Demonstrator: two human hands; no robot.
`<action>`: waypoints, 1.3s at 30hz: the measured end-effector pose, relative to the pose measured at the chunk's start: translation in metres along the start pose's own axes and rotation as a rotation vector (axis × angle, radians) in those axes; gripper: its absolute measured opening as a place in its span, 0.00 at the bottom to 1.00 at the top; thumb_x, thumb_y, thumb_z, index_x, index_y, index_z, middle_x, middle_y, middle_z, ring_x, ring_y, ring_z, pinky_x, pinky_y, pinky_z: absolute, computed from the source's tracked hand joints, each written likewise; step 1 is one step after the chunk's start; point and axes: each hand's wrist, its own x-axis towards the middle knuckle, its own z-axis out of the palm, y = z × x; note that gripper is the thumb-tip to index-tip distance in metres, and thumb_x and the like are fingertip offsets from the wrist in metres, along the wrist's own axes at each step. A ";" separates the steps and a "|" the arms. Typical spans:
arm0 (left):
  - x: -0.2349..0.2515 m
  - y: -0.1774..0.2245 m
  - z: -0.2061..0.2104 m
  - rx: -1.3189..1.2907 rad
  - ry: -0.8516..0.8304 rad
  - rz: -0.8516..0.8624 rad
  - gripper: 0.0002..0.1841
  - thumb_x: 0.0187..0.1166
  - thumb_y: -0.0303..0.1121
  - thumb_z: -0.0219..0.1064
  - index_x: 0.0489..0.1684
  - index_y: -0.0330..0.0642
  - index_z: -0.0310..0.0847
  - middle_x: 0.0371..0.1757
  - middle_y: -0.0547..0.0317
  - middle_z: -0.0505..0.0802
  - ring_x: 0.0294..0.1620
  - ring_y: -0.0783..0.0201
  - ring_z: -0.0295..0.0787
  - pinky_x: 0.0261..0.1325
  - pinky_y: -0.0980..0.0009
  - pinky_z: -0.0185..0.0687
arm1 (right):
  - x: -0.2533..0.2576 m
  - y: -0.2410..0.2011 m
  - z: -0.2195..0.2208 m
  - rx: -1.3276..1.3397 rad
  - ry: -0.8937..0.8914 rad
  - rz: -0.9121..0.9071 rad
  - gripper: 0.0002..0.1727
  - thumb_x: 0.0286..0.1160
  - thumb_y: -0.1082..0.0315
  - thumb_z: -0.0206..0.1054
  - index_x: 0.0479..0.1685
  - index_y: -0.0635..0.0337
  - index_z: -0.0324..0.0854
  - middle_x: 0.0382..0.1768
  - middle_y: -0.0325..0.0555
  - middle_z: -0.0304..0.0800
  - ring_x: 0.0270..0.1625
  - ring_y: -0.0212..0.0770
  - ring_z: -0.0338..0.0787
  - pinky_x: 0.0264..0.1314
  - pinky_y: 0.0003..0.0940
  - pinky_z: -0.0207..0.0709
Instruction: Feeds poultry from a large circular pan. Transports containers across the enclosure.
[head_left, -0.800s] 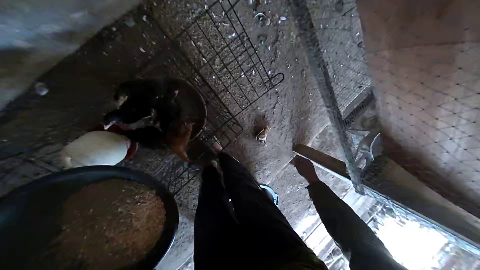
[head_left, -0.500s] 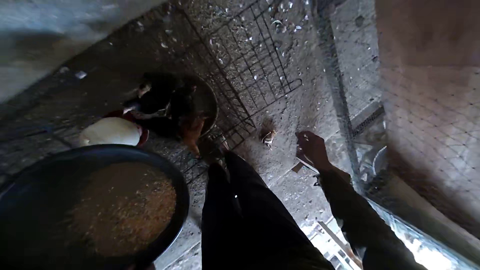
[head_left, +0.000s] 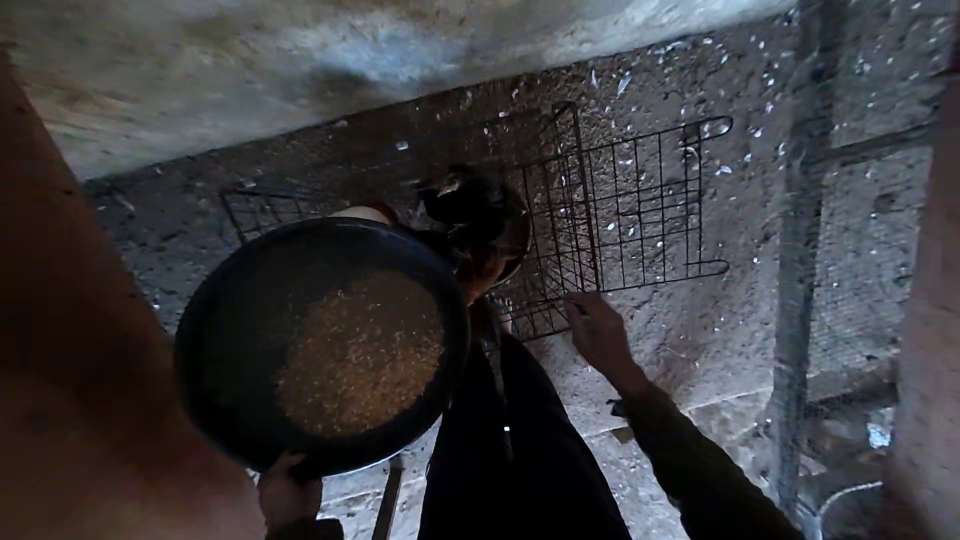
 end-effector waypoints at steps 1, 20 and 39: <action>0.001 0.001 -0.001 -0.013 -0.008 0.007 0.13 0.71 0.21 0.53 0.51 0.43 0.70 0.39 0.66 0.86 0.39 0.74 0.86 0.42 0.70 0.87 | 0.012 -0.010 0.010 -0.010 -0.060 -0.012 0.19 0.88 0.66 0.56 0.64 0.71 0.86 0.59 0.64 0.91 0.61 0.56 0.92 0.70 0.49 0.83; 0.003 0.031 0.004 0.105 0.046 0.041 0.19 0.64 0.21 0.58 0.56 0.42 0.70 0.39 0.67 0.86 0.36 0.76 0.86 0.37 0.72 0.87 | 0.100 -0.077 0.144 0.268 -0.257 0.085 0.25 0.92 0.61 0.53 0.84 0.58 0.71 0.79 0.57 0.78 0.76 0.51 0.83 0.77 0.48 0.77; -0.025 0.083 0.024 0.298 0.043 0.148 0.26 0.65 0.24 0.62 0.67 0.34 0.70 0.48 0.60 0.86 0.43 0.73 0.85 0.45 0.68 0.87 | 0.099 -0.098 0.218 -0.168 -0.392 -0.431 0.45 0.67 0.22 0.59 0.85 0.31 0.72 0.94 0.47 0.55 0.96 0.57 0.46 0.95 0.65 0.33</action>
